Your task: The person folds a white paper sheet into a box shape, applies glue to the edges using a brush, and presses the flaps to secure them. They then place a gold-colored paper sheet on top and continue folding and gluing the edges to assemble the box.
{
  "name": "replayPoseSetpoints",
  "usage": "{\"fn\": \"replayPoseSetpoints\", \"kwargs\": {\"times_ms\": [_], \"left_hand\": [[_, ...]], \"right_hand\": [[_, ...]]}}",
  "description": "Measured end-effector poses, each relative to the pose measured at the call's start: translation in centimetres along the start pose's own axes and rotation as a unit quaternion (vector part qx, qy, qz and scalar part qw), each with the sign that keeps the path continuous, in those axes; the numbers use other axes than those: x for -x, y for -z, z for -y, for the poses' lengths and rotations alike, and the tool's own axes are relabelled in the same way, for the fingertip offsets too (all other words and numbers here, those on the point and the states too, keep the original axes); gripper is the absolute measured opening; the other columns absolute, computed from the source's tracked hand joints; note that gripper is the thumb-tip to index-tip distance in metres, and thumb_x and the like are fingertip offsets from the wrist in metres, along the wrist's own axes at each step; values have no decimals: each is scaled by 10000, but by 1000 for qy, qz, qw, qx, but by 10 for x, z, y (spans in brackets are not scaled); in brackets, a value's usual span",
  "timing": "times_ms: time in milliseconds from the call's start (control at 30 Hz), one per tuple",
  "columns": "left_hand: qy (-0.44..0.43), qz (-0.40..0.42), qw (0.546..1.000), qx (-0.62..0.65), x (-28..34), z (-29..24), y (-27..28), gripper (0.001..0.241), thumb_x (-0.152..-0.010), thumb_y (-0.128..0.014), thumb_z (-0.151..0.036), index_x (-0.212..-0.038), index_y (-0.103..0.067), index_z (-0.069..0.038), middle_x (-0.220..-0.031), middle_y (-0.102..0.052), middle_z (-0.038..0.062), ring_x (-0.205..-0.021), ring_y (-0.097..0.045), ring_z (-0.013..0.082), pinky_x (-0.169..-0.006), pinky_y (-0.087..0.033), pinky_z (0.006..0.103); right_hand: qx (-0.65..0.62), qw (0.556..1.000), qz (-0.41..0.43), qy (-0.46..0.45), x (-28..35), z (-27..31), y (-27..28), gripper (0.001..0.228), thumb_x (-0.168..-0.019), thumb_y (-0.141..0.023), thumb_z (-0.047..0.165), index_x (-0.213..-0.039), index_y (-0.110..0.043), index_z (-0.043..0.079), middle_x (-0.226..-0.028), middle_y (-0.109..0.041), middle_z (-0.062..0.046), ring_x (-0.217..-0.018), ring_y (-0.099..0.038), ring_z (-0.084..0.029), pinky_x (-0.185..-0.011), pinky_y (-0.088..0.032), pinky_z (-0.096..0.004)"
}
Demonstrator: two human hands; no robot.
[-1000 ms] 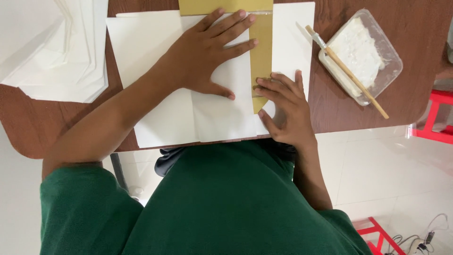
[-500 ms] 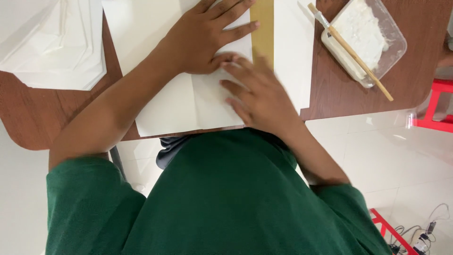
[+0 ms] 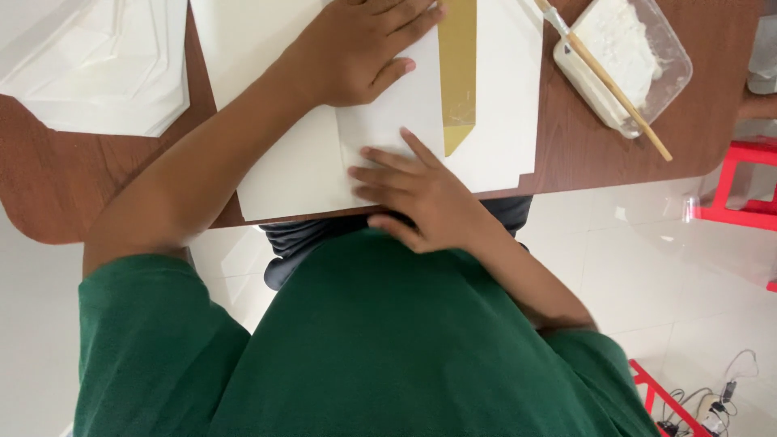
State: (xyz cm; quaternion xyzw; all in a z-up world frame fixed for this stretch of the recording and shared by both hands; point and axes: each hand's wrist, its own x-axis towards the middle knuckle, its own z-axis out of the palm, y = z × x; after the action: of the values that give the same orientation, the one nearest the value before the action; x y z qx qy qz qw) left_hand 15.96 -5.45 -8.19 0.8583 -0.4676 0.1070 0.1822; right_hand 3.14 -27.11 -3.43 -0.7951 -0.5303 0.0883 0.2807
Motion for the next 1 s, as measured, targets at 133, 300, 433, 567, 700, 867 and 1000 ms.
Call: {"fn": "replayPoseSetpoints", "kwargs": {"times_ms": [133, 300, 433, 567, 700, 867, 1000], "left_hand": [[-32, -15, 998, -55, 0, 3, -3, 526, -1155, -545, -283, -1559, -470, 45, -1570, -506, 182, -1410, -488, 323, -1082, -446, 463], [3, 31, 999, -37, 0, 0, -1, 561, -1167, -462, -299, -1617, -369, 22, -1632, -431, 189, -1485, -405, 313, -1138, -376, 464], [-5, 22, 999, -26, -3, -2, 4, 570, -1147, -491, -263, -1610, -400, 58, -1652, -402, 217, -1522, -334, 317, -1184, -263, 498], [14, 46, 998, 27, -7, -6, 10, 585, -1139, -458, -251, -1622, -372, 69, -1688, -315, 214, -1557, -249, 314, -1246, -157, 490], [19, 42, 998, 33, -10, -8, 15, 593, -1107, -533, -221, -1598, -401, 86, -1670, -342, 236, -1548, -273, 337, -1255, -175, 505], [38, 78, 996, 33, -13, -11, 19, 611, -1115, -483, -240, -1616, -373, 92, -1692, -288, 236, -1568, -228, 340, -1262, -177, 523], [44, 77, 996, 28, -13, -12, 21, 604, -1137, -450, -282, -1619, -391, 76, -1691, -298, 229, -1567, -254, 340, -1266, -194, 526]], "right_hand": [[44, 992, -67, -94, -18, -2, -16, 478, -1130, -496, 327, -1511, -484, 38, -1608, -408, -163, -1528, -349, -408, -1267, -318, -599], [84, 988, 72, -107, -5, 18, -18, 647, -1112, -369, 445, -1650, -238, 111, -1723, -174, -108, -1604, -84, -341, -1306, -95, -595], [-127, 991, 31, -25, 25, 29, -4, 396, -1061, -588, 253, -1425, -596, 97, -1535, -541, -89, -1495, -435, -302, -1276, -258, -556], [-40, 975, -168, -142, 48, 15, 20, 287, -1042, -560, 115, -1292, -638, -3, -1279, -698, -196, -1207, -675, -381, -1073, -544, -480], [185, 902, -224, -320, 73, -12, 26, 510, -1096, -566, 265, -1473, -428, -50, -1508, -440, -243, -1378, -446, -464, -1142, -427, -592], [258, 860, -125, -422, 78, -17, 4, 713, -1107, -466, 506, -1599, -360, 0, -1694, -269, -152, -1567, -256, -405, -1222, -305, -646], [244, 868, -118, -416, 71, -15, -1, 738, -1110, -442, 524, -1620, -305, 8, -1704, -249, -157, -1592, -206, -386, -1254, -179, -655]]}}
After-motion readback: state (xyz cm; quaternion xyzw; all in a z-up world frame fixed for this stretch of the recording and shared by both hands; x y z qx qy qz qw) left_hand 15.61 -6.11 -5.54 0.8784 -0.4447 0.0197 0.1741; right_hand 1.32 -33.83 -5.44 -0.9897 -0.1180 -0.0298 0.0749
